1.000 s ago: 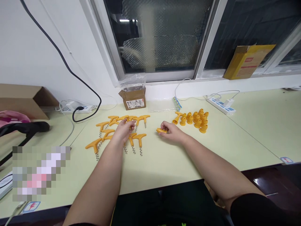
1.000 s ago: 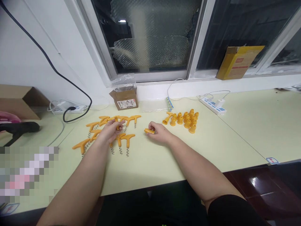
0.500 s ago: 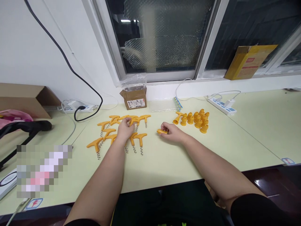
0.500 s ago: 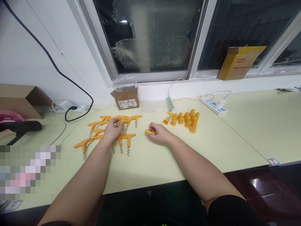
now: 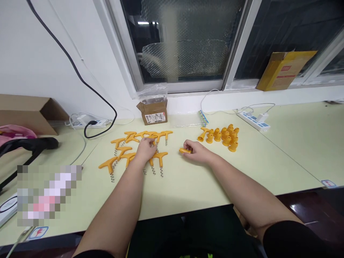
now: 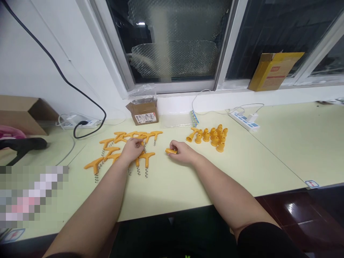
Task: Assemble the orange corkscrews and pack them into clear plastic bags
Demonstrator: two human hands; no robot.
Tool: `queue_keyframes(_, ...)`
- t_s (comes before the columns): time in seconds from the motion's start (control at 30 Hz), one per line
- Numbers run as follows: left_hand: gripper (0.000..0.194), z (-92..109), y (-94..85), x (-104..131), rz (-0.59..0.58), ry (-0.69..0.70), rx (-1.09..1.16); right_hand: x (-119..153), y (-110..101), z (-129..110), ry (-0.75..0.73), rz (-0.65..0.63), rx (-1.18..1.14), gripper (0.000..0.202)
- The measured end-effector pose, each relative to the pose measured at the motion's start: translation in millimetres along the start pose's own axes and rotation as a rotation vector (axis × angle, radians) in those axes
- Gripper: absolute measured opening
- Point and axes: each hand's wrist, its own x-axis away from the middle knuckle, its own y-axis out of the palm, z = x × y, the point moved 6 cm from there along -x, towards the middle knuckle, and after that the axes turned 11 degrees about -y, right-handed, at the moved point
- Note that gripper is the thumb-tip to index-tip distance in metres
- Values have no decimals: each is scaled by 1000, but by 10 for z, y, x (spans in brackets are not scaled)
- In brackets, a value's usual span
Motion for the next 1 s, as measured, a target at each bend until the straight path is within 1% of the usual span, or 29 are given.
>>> queue_keyframes(0.07,42,25,12,9,-3,28,-67,-1,-1,-2,1,-1,5,24)
queue_keyframes(0.17,43,53,25,36,-8,47,-103,-3,3,-5,-2,-6,8,24)
queue_keyframes(0.3,60,81,51,91,-39,72,-138,-5,8,-7,-3,-10,12,23)
queue_keyframes(0.37,63,93,63,106,-50,93,-156,-6,11,-2,1,-13,10,23)
queue_keyframes(0.5,58,100,65,96,-39,109,-155,-3,17,16,9,-20,11,23)
queue_keyframes(0.67,53,74,51,77,-34,45,-77,-1,29,18,3,-29,3,23)
queue_keyframes(0.8,40,58,21,53,24,36,-90,-4,32,20,6,-32,0,24)
queue_keyframes(0.9,36,28,6,2,74,32,-103,-4,39,31,16,-42,2,24)
queue_keyframes(1.0,33,13,16,-44,88,41,-126,-2,39,34,7,-40,3,24)
